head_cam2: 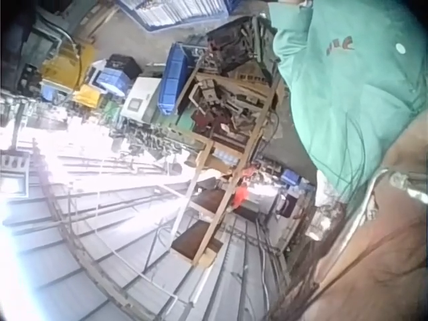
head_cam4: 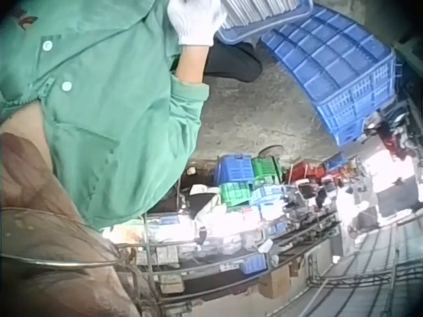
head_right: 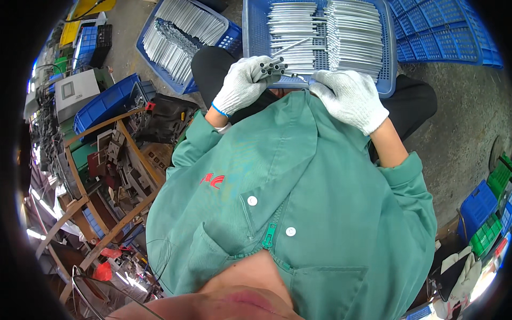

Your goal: Assembling small metal components by hand into a blue tray at a workstation.

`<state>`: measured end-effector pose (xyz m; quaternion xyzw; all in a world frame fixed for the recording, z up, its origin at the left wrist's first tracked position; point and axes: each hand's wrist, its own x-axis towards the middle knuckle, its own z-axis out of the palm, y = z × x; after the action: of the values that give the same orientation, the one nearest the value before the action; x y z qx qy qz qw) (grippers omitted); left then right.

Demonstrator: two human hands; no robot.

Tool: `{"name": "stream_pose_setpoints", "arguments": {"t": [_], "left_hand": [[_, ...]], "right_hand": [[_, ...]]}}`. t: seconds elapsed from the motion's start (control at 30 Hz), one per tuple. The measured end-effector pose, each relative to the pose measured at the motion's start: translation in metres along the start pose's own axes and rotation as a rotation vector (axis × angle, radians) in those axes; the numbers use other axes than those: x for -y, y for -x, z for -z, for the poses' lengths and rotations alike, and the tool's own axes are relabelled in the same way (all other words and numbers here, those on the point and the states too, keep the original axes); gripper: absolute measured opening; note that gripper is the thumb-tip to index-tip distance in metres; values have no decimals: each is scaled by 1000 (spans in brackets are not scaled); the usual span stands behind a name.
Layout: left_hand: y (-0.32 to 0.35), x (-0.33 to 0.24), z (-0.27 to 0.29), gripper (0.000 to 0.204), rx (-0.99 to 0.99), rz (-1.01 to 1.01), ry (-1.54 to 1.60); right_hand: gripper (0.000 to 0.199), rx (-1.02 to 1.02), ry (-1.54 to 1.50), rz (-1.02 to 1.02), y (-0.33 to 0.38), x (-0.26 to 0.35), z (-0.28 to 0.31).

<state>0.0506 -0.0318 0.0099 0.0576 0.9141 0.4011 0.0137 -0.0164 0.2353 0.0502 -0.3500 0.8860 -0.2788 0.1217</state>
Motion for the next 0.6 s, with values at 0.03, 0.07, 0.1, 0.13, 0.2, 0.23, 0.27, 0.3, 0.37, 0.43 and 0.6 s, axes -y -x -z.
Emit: {"name": "stream_pose_setpoints", "arguments": {"t": [0.03, 0.07, 0.1, 0.13, 0.2, 0.23, 0.27, 0.3, 0.37, 0.43, 0.6], "left_hand": [[0, 3, -1, 32, -10, -19, -16], [0, 5, -3, 33, -19, -37, -33], [0, 6, -4, 33, -29, -57, -49], [0, 6, -4, 33, -22, -57, -46], [-2, 4, -5, 34, -43, -106, -20], [-2, 2, -5, 35, -54, -130, -8], [-2, 0, -5, 35, -66, -154, 5], [-2, -1, -5, 35, -61, -154, 5], [-1, -4, -6, 36, -113, -154, 11], [-1, -5, -6, 37, -164, -153, 16], [1, -4, -5, 40, -226, -249, -50]], "right_hand": [[28, 5, 11, -1, -1, 0, -1], [30, 10, 22, -3, -2, -1, -2], [31, 15, 33, -4, -3, -1, -2], [31, 16, 32, -12, -4, -2, -2], [31, 17, 19, -53, -6, -3, -2], [31, 17, 13, -73, -7, -3, -2], [31, 18, 7, -93, -7, -3, -3], [31, 17, 5, -97, -6, -1, -4], [31, 48, 21, -109, -3, 3, -6], [31, 78, 36, -121, -1, 7, -8], [31, 38, 42, -122, -13, 11, 0]]}}
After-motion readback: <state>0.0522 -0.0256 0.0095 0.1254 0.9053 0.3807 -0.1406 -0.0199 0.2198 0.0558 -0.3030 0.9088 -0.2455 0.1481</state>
